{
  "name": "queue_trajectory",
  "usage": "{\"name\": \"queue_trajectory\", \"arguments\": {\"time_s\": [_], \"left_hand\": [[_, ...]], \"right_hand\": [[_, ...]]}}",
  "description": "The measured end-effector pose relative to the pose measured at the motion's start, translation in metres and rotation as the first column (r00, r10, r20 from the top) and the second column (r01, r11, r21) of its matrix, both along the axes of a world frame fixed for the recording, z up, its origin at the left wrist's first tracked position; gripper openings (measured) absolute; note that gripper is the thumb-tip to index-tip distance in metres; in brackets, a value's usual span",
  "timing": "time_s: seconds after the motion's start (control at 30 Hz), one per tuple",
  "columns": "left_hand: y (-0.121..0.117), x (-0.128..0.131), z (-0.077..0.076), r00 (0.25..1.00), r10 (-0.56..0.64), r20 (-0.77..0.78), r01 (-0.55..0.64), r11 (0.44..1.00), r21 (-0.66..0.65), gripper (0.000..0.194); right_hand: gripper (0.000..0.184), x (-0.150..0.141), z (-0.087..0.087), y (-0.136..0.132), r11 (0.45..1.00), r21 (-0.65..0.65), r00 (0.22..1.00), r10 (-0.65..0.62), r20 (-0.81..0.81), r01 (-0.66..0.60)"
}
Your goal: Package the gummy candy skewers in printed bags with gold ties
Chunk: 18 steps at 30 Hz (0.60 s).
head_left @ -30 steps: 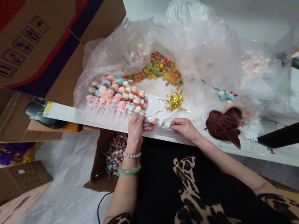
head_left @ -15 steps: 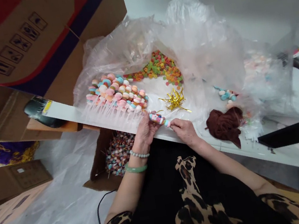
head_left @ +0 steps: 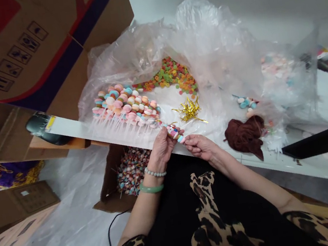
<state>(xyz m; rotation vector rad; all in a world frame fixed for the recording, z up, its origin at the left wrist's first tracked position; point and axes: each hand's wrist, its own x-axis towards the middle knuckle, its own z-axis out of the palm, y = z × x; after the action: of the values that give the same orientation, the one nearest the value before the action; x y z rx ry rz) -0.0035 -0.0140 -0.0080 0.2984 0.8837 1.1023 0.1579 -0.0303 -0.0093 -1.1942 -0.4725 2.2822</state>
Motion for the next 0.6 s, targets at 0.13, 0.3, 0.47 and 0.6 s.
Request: {"name": "queue_trajectory", "arguments": {"time_s": [0.13, 0.3, 0.47, 0.6], "left_hand": [[-0.003, -0.003, 0.004, 0.997, -0.060, -0.039, 0.062, 0.998, 0.034, 0.039], [-0.006, 0.006, 0.006, 0.994, -0.098, -0.047, 0.102, 0.992, 0.076, 0.036], [-0.007, 0.016, 0.003, 0.999, -0.037, -0.017, 0.038, 0.996, 0.083, 0.036], [-0.009, 0.021, -0.003, 0.999, 0.040, -0.033, -0.039, 0.999, 0.027, 0.039]], "right_hand": [[0.023, 0.005, -0.003, 0.002, 0.998, -0.031, 0.998, 0.058, -0.017, -0.058], [0.023, -0.004, -0.001, 0.000, 0.999, 0.045, 0.997, -0.003, 0.074, 0.000], [0.022, -0.006, 0.003, -0.002, 0.988, 0.072, 0.988, -0.145, 0.061, 0.140], [0.023, -0.004, 0.003, -0.002, 0.981, 0.076, 0.981, -0.186, 0.064, 0.181]]}}
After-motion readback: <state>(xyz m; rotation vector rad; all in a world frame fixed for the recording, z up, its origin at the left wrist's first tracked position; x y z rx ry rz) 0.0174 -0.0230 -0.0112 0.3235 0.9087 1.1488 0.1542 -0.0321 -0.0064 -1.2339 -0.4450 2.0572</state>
